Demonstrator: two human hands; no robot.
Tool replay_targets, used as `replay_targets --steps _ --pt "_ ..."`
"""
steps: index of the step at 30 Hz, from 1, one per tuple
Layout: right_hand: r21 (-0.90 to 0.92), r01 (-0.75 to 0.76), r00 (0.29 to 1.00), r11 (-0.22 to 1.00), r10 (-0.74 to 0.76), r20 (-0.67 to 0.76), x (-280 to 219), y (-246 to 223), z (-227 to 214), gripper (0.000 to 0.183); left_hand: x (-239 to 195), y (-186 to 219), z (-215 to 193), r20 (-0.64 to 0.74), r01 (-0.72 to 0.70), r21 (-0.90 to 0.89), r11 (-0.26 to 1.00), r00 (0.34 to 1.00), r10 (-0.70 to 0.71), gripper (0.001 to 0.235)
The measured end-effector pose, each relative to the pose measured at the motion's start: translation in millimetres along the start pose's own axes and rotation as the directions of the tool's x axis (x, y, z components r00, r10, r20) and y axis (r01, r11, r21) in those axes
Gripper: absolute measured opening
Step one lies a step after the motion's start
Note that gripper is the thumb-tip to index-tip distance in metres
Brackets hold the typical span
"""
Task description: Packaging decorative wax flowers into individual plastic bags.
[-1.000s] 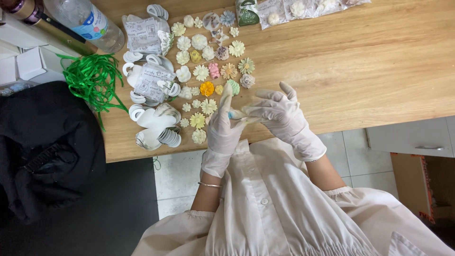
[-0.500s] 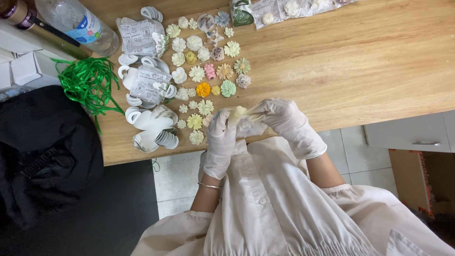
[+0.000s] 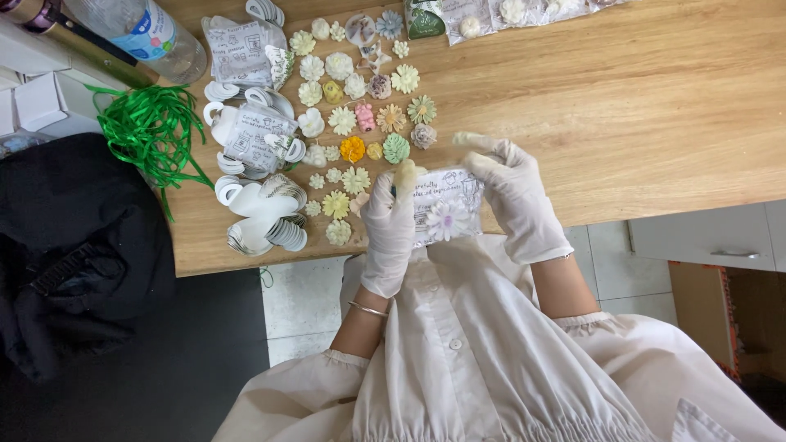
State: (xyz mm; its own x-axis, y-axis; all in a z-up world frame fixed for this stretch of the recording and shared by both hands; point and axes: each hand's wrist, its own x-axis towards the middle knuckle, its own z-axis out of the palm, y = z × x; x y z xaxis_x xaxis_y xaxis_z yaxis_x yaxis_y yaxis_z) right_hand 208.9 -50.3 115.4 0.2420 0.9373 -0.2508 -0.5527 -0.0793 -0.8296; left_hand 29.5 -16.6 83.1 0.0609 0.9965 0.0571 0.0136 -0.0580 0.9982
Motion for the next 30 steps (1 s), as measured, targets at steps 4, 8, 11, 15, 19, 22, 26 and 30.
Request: replay_targets --steps 4,8,11,15,19,22,26,30 --pt "0.266 -0.202 0.968 0.943 0.152 0.198 -12 6 0 0.056 4 -29 1 -0.058 -0.013 -0.068 0.998 0.998 0.01 0.018" --pt "0.167 -0.262 0.959 0.951 0.236 0.16 -14 41 -37 0.051 10 -57 3 -0.062 0.042 -0.2 0.979 0.997 -0.055 0.019" --pt "0.1 -0.211 0.977 0.972 0.214 -0.013 -3 51 -62 0.039 20 -24 6 0.056 0.179 -0.297 0.938 0.984 -0.17 0.028" --pt "0.027 -0.118 0.95 0.993 0.121 -0.289 32 40 -84 0.025 30 -15 -2 0.177 0.501 -0.215 0.838 0.864 -0.471 0.046" --pt "-0.036 -0.049 0.935 0.998 0.034 -0.354 99 45 -117 0.022 25 -57 -27 0.152 0.51 -0.165 0.844 0.859 -0.49 0.046" --pt "-0.001 -0.002 0.937 1.0 0.001 -0.348 163 68 -150 0.021 19 -77 -45 0.146 0.514 -0.121 0.849 0.855 -0.497 0.043" --pt "0.034 0.007 0.942 0.999 0.005 -0.336 228 92 -164 0.019 2 -113 -69 0.166 0.498 -0.133 0.857 0.863 -0.477 0.036" --pt "-0.059 -0.033 0.913 0.998 0.006 -0.407 265 98 -162 0.018 -9 -120 -75 0.157 0.553 -0.135 0.822 0.831 -0.533 0.033"
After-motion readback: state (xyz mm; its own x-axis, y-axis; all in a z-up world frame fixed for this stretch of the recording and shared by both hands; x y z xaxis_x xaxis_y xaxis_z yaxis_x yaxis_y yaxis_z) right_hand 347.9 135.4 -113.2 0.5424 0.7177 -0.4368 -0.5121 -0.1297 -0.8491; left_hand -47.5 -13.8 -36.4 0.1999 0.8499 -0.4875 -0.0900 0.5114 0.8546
